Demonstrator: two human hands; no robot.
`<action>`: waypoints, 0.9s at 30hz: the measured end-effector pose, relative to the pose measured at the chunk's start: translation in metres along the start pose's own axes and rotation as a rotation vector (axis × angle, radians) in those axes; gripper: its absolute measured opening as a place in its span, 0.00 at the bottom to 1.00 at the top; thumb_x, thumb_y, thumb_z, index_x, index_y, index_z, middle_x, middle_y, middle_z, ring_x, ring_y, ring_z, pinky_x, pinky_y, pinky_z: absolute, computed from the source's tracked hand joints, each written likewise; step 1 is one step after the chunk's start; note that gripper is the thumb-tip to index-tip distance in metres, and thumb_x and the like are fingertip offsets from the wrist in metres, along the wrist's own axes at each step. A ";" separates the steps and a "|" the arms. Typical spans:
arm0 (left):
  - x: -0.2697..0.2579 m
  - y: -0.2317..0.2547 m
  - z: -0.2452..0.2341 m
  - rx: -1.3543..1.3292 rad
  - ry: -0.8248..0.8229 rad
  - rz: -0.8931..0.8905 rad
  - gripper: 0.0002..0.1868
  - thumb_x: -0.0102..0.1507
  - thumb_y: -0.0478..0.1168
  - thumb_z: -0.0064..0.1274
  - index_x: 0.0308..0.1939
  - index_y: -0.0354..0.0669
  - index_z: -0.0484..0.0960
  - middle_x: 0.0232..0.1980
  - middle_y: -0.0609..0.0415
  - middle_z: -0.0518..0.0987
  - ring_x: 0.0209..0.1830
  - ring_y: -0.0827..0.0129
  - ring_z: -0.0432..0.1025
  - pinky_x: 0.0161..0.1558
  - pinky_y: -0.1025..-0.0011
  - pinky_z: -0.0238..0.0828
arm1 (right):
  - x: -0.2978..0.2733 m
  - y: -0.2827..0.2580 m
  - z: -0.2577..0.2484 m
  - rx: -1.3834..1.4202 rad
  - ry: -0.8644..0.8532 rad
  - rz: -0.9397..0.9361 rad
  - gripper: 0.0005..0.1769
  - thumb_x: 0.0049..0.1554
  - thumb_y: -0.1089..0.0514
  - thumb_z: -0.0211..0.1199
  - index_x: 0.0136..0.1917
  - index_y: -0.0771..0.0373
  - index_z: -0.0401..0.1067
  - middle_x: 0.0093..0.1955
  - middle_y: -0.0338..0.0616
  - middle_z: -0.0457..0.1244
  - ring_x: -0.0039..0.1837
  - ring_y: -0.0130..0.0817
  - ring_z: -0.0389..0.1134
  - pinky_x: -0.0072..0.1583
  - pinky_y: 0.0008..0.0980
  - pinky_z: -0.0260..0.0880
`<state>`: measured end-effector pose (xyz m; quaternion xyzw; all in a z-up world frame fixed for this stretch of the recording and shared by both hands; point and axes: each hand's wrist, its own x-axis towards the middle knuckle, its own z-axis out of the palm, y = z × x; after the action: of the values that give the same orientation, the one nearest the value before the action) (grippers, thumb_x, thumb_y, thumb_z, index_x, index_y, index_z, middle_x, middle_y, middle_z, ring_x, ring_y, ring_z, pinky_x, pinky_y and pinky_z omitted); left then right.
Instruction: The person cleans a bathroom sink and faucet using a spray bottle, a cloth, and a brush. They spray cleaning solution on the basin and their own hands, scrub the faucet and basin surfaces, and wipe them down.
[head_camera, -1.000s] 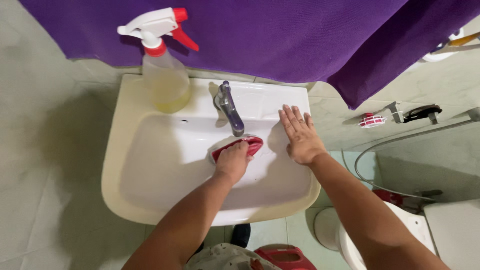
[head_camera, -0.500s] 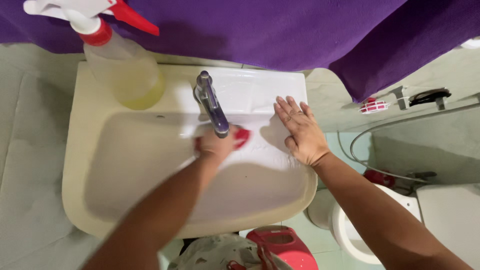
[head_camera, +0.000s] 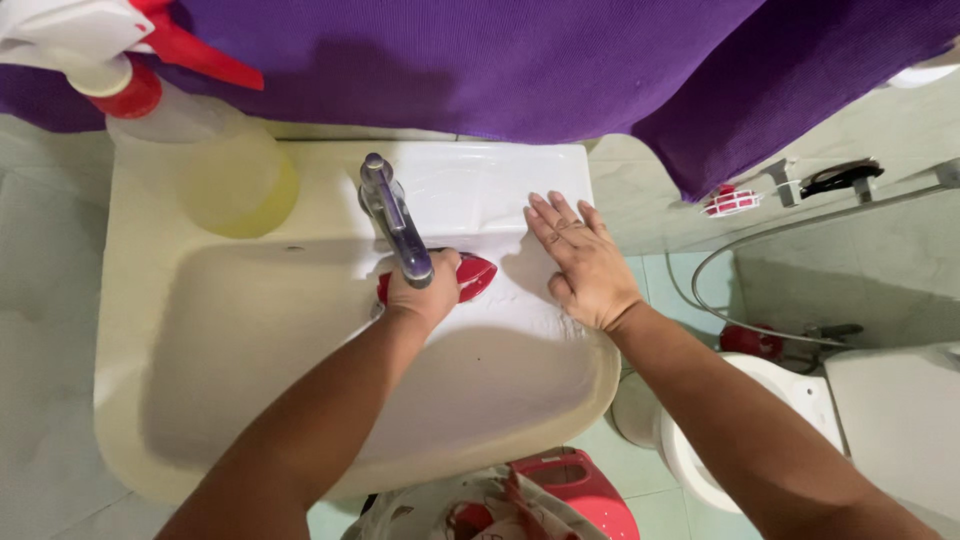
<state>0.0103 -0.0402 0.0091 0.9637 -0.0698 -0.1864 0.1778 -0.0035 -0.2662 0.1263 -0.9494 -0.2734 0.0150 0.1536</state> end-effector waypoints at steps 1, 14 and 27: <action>-0.001 0.000 -0.002 0.073 -0.010 -0.002 0.12 0.65 0.38 0.46 0.50 0.46 0.80 0.47 0.43 0.84 0.47 0.49 0.80 0.48 0.53 0.76 | -0.002 0.000 0.000 -0.006 0.004 0.002 0.51 0.43 0.60 0.54 0.81 0.60 0.51 0.85 0.47 0.46 0.86 0.47 0.40 0.82 0.53 0.34; -0.098 0.011 -0.033 -0.177 -0.341 0.203 0.19 0.61 0.52 0.57 0.55 0.58 0.83 0.47 0.45 0.83 0.47 0.52 0.78 0.52 0.55 0.73 | -0.002 -0.002 0.001 -0.123 0.022 -0.002 0.41 0.62 0.40 0.53 0.81 0.59 0.50 0.84 0.44 0.45 0.85 0.45 0.40 0.80 0.49 0.37; -0.092 0.049 -0.001 -0.172 -0.246 0.212 0.20 0.64 0.56 0.56 0.50 0.47 0.83 0.48 0.42 0.83 0.49 0.48 0.77 0.54 0.53 0.72 | -0.003 -0.001 0.007 -0.141 0.023 0.035 0.39 0.63 0.39 0.51 0.81 0.57 0.50 0.84 0.41 0.47 0.85 0.43 0.41 0.80 0.47 0.37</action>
<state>-0.0768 -0.0665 0.0590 0.9021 -0.1760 -0.2884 0.2684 -0.0074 -0.2651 0.1199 -0.9626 -0.2555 -0.0125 0.0894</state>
